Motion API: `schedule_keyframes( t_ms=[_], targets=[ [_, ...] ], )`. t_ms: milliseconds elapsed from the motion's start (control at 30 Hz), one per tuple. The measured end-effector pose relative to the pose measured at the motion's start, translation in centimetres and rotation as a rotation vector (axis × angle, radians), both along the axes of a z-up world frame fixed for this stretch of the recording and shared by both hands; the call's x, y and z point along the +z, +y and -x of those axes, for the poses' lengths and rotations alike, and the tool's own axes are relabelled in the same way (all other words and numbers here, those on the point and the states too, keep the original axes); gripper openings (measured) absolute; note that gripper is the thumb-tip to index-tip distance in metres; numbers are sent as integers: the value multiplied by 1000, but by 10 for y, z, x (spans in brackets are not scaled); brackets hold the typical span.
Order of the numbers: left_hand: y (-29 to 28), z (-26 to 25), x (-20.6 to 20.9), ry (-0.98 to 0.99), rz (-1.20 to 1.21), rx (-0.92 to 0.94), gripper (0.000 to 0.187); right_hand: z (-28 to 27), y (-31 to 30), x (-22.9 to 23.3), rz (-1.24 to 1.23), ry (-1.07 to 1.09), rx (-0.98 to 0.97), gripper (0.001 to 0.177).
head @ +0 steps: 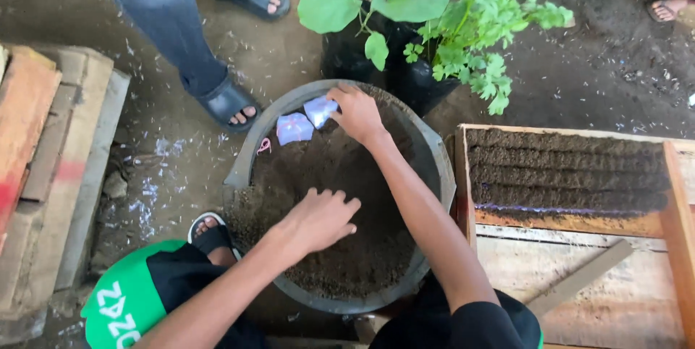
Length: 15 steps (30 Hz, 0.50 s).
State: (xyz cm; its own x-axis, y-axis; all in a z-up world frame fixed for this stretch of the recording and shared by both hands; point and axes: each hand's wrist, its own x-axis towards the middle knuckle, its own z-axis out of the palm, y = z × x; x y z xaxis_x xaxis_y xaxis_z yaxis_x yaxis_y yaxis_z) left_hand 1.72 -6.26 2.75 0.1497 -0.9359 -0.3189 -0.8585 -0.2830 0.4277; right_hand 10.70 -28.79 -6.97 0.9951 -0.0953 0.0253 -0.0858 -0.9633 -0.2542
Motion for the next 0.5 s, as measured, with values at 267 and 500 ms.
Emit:
schedule_keyframes(
  t_ms=[267, 500],
  targets=[
    [2, -5, 3, 43, 13, -10, 49, -6, 3, -26, 13, -41, 11, 24],
    [2, -13, 3, 32, 43, -7, 48, 7, 11, 9, -88, -125, 17, 22]
  ],
)
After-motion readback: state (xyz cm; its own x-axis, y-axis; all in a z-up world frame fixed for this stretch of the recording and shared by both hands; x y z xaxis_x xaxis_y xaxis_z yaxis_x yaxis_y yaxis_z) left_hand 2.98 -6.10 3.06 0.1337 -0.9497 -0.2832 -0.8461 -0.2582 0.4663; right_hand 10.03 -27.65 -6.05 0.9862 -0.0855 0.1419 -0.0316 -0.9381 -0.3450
